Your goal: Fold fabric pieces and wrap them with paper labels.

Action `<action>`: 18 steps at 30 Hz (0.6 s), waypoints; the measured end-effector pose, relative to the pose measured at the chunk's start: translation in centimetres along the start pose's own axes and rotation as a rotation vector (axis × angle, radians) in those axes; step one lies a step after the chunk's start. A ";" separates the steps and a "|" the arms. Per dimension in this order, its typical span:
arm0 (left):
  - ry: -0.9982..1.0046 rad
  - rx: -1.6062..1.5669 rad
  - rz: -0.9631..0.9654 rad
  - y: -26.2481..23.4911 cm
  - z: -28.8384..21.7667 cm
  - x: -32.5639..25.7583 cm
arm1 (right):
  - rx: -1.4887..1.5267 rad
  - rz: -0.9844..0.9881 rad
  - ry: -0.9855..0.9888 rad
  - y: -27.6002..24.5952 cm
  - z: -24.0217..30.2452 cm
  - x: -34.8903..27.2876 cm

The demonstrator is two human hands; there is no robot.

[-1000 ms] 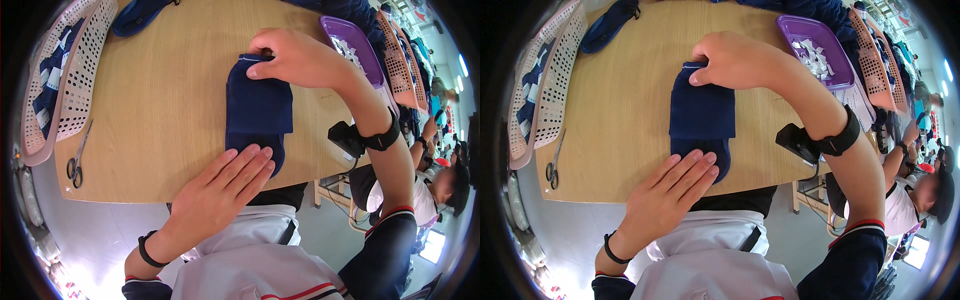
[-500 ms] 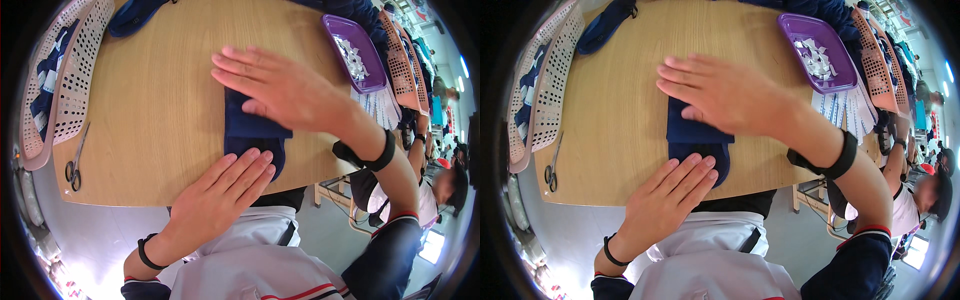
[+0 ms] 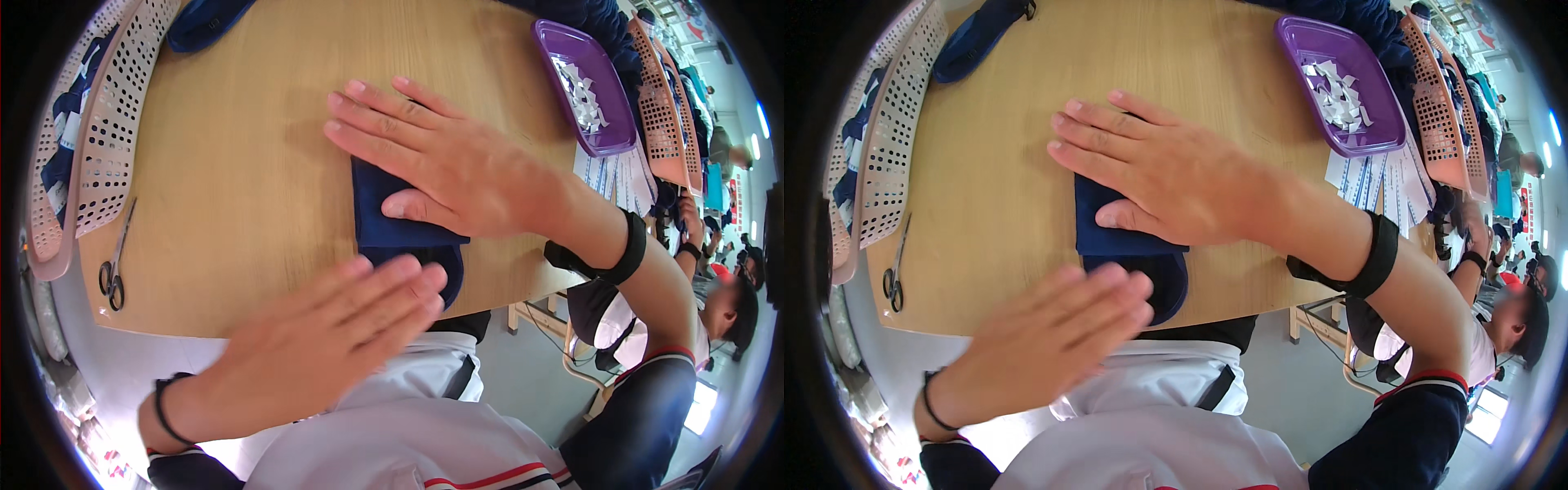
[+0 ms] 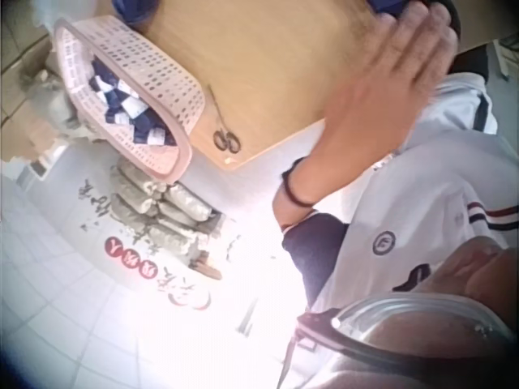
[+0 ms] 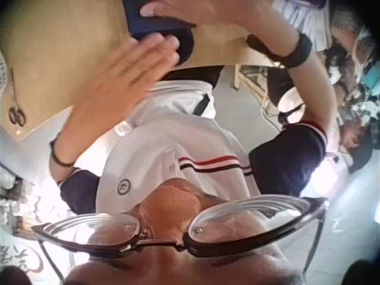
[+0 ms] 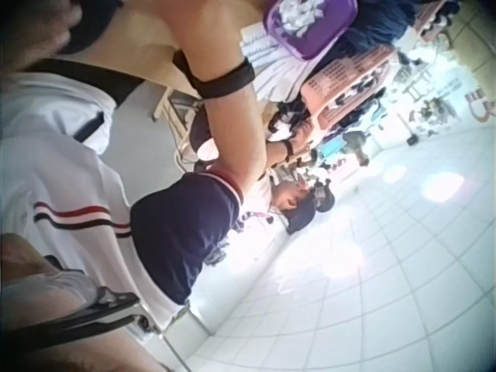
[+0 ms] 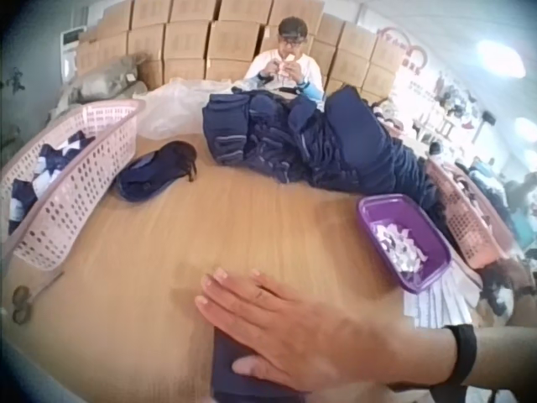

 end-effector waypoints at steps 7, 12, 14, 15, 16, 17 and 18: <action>-0.040 0.041 -0.006 -3.9 3.7 3.3 | 0.445 -0.165 0.164 -2.6 -2.4 0.3; 0.097 -0.009 0.040 0.0 5.3 4.8 | 0.614 0.173 0.562 -3.9 -4.0 1.3; 0.114 0.002 0.060 0.4 5.3 4.8 | 0.606 0.117 0.513 -3.7 -4.2 1.9; 0.132 0.023 0.077 0.5 5.2 4.9 | 0.576 0.222 0.523 -4.0 -4.2 2.5; 0.149 0.043 0.093 0.5 5.1 4.9 | 0.547 0.327 0.530 -4.2 -4.1 2.9; 0.149 0.039 0.097 0.6 5.0 4.8 | 0.551 0.328 0.532 -4.4 -4.2 3.0; 0.157 0.076 0.103 0.6 4.8 4.9 | 0.537 0.346 0.517 -4.5 -4.3 3.2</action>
Point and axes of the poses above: each hand's wrist, its own x-axis towards the middle knuckle, its own y-axis out of the palm, z = x × y, the point moved 3 cm from there along x, towards the middle knuckle, and after that the axes turned 2 degrees about -y, right-handed, at the moved point
